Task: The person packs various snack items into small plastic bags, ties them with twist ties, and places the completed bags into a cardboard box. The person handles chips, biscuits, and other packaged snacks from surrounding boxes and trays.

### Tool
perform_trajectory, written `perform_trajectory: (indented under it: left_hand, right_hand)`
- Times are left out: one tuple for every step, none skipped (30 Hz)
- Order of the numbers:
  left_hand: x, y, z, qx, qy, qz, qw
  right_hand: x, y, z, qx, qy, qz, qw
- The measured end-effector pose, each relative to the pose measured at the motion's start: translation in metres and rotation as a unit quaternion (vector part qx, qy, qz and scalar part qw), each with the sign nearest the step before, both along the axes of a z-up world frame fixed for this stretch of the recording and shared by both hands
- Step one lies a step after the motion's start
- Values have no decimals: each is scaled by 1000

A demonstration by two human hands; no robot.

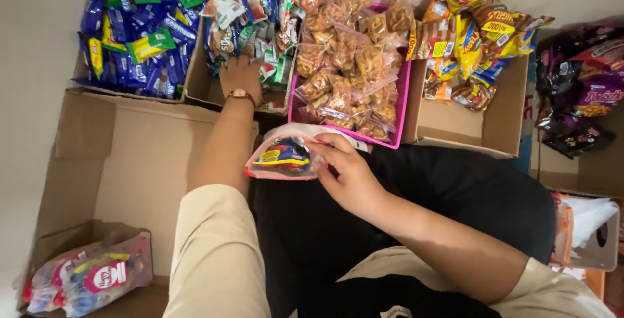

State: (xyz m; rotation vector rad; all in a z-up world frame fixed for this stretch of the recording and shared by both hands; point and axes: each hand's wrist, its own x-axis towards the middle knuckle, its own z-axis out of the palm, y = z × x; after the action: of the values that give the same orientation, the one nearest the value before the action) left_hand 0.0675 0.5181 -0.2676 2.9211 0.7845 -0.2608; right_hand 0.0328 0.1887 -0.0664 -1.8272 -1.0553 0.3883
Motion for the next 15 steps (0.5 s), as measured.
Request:
perform_trajectory:
  left_hand:
    - [-2, -3, 7, -6, -1, 12, 1000]
    - [-5, -6, 15, -12, -3, 25, 1000]
    - [-9, -9, 30, -13, 1, 25, 1000]
    - [-12, -13, 46, -52, -24, 48, 997]
    - [-15, -15, 63, -89, -51, 72, 992]
    - [-26, -20, 74, -88, -49, 73, 992]
    - [-33, -25, 86, -95, -100, 79, 987]
    - [-40, -31, 99, -101, -151, 84, 980]
    - [-52, -38, 109, -100, -152, 84, 980]
    - [-65, -45, 118, -120, -186, 114, 968]
    - [-78, -50, 129, -138, -221, 144, 955]
    - [-94, -61, 141, -134, -222, 143, 955]
    - [-110, -71, 152, -144, -348, 110, 920]
    - [-127, -81, 164, -151, -467, 73, 868]
    - [-145, -93, 186, -146, -467, 71, 869]
  right_hand:
    - [0, 0, -1, 9, -4, 1, 1000]
    - [1, 0, -2, 17, -8, 2, 1000]
    - [0, 0, -2, 16, -4, 3, 1000]
    - [0, -1, -2, 16, -7, 6, 1000]
    - [0, -1, -1, 18, -11, 9, 1000]
    - [-2, -2, -2, 18, -10, 10, 1000]
    - [-2, -2, -3, 22, -14, 11, 1000]
    - [-2, -3, -3, 27, -18, 13, 999]
    - [-2, -5, -2, 29, -19, 13, 999]
    - [-3, -7, -2, 32, -16, 17, 999]
    - [-5, -7, -1, 38, -12, 21, 999]
    - [-6, -9, 2, 42, -13, 22, 999]
    - [-7, -10, 4, 51, -21, 28, 998]
    - [-9, -11, 7, 60, -28, 34, 997]
    - [-12, -13, 11, 65, -29, 35, 997]
